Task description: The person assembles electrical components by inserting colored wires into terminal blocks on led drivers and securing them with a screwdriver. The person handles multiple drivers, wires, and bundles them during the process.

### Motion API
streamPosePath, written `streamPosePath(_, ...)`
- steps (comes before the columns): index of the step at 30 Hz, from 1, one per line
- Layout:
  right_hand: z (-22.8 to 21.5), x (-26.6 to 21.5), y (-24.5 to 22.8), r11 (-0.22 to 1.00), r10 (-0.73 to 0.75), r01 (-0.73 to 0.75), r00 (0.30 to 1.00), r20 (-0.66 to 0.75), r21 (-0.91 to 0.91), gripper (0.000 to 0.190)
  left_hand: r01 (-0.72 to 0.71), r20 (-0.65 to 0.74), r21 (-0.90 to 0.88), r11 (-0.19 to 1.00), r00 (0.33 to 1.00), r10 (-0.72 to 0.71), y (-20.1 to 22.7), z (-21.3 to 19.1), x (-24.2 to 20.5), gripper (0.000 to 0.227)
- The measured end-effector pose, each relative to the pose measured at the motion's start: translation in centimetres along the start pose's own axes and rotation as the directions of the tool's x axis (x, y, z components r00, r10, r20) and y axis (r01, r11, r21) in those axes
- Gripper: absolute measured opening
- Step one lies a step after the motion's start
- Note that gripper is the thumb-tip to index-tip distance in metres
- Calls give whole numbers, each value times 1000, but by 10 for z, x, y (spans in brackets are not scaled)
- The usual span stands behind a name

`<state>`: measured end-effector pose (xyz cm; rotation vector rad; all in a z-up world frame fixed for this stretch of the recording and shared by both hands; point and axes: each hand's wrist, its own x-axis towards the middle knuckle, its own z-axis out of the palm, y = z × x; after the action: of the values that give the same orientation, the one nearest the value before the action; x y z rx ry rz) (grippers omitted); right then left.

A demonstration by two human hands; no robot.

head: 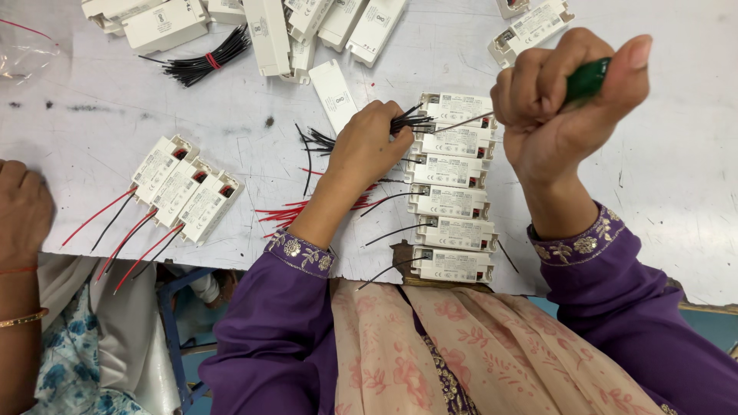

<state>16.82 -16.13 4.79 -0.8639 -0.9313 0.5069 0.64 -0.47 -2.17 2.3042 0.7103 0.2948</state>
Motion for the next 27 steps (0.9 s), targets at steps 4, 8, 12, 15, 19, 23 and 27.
streamPosePath(4,1,0,1,1000,13,-12,1000,-15,26,68,-13,-12,21,1000,1000,13,-1,4,2,25)
streamPosePath(8,1,0,1,999,5,-4,1000,-26,40,68,-9,-4,31,999,1000,10,-1,4,2,26)
streamPosePath(12,2,2,2,999,15,-15,1000,-15,42,68,-1,9,37,999,1000,1,-1,3,2,28)
streamPosePath(15,3,1,1,1000,12,-12,1000,2,21,68,-2,-6,46,999,1000,2,0,5,2,29)
streamPosePath(19,4,2,6,1000,-9,10,1000,30,-15,68,-3,-4,53,999,1000,3,-2,7,3,29)
streamPosePath(23,6,7,11,999,-23,25,999,46,-34,67,-2,1,83,997,1000,2,-3,11,7,28)
streamPosePath(27,6,6,11,1000,-15,16,998,56,-22,68,-13,-18,78,997,1000,15,-4,18,7,27)
